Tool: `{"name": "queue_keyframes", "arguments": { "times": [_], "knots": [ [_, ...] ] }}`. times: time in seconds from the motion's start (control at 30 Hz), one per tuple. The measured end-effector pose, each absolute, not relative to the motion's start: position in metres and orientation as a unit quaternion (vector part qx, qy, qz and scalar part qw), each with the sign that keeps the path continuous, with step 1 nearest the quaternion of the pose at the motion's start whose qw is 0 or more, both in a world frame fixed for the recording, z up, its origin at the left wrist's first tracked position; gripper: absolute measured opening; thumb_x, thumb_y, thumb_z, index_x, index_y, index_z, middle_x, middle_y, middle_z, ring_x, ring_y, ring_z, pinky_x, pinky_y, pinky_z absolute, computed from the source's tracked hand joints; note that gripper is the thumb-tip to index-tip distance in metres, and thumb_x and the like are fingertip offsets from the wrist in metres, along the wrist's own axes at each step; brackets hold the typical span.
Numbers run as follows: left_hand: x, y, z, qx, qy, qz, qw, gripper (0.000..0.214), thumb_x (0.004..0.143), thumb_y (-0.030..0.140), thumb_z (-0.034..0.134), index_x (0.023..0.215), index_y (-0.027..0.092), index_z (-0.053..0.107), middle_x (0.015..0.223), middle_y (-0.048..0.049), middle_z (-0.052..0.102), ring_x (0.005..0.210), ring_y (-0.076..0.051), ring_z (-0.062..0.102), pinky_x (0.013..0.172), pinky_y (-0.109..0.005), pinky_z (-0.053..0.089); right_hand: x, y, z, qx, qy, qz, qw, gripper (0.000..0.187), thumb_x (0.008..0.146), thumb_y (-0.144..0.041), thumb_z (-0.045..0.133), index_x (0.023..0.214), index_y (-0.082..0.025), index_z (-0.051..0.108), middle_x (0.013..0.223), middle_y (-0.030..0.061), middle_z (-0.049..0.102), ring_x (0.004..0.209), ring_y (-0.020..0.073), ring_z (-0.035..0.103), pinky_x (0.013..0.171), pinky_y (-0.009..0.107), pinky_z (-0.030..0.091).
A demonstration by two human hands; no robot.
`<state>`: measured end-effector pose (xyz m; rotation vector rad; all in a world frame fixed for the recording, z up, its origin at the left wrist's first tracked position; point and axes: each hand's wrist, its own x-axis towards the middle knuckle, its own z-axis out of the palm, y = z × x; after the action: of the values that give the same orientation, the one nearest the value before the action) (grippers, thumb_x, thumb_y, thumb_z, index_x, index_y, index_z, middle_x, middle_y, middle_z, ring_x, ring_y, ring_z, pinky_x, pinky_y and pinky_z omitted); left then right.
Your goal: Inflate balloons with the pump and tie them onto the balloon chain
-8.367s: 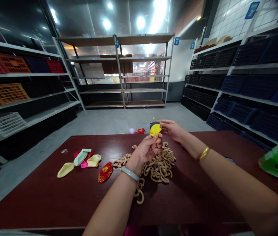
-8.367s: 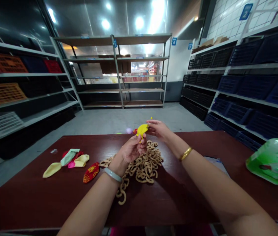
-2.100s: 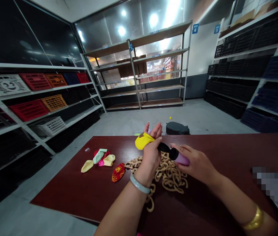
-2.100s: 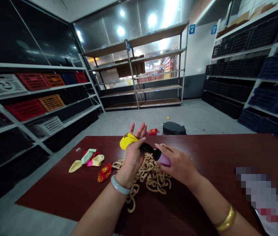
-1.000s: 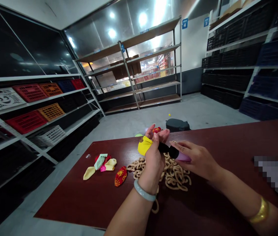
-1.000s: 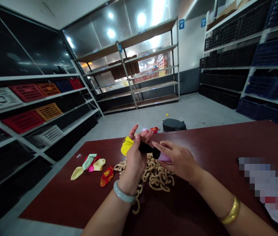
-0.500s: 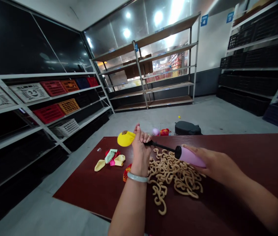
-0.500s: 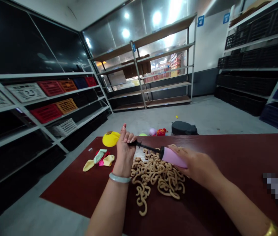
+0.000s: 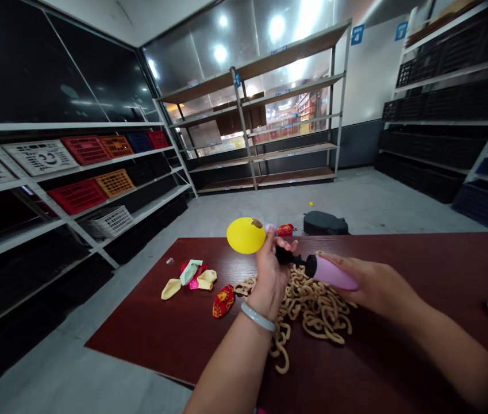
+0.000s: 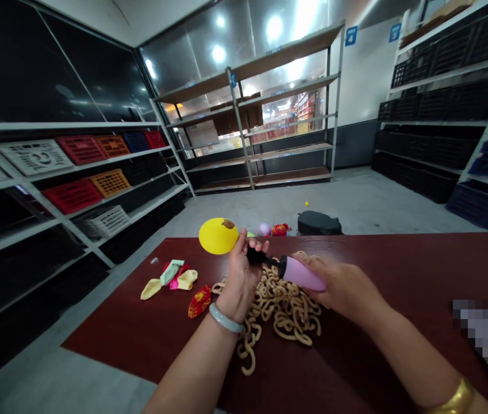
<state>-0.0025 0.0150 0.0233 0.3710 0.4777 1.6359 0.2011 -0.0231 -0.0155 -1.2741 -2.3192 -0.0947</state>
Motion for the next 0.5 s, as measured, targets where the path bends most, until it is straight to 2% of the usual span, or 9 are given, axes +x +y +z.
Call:
{"name": "queue_keyframes", "arguments": {
  "times": [0.1,0.2,0.33,0.5],
  "knots": [
    [0.004,0.01,0.021,0.168,0.196,0.711,0.654,0.04,0.075,0.021,0.068,0.056,0.018,0.033,0.04,0.0094,0.031,0.034,-0.004,0.03,0.041,-0.019,0.031,0.189,-0.026,-0.017,-0.46,-0.85,-0.021,0.255,0.068,0.079,-0.037,0.059,0.142,-0.035,0.035,0.131,0.0017,0.058,0.108,0.0252,0.062,0.084,0.039,0.054],
    [0.002,0.01,0.022,0.174,0.184,0.702,0.665,0.042,0.078,0.022,0.064,0.055,0.018,0.028,0.039,0.0099,0.023,0.031,-0.004,0.022,0.036,-0.019,0.017,0.182,-0.028,-0.02,-0.466,-0.847,-0.028,0.253,0.069,0.079,-0.035,0.059,0.143,-0.033,0.033,0.129,0.0025,0.059,0.106,0.0237,0.063,0.083,0.039,0.055],
    [-0.017,0.017,0.027,0.195,0.158,0.707,0.662,0.048,0.081,0.029,0.061,0.054,0.019,0.022,0.038,0.0091,0.021,0.031,-0.005,0.022,0.036,-0.02,0.016,0.185,-0.026,-0.024,-0.466,-0.847,-0.038,0.252,0.07,0.079,-0.036,0.058,0.144,-0.034,0.031,0.129,0.002,0.059,0.106,0.0235,0.063,0.081,0.038,0.055],
    [-0.062,0.028,0.041,0.199,0.142,0.746,0.619,0.047,0.081,0.027,0.062,0.056,0.019,0.023,0.039,0.0098,0.024,0.031,-0.004,0.024,0.037,-0.02,0.02,0.205,-0.019,-0.021,-0.463,-0.854,-0.032,0.234,0.069,0.078,-0.04,0.059,0.143,-0.036,0.034,0.126,-0.0003,0.061,0.104,0.0249,0.064,0.078,0.039,0.056]
  ]
}}
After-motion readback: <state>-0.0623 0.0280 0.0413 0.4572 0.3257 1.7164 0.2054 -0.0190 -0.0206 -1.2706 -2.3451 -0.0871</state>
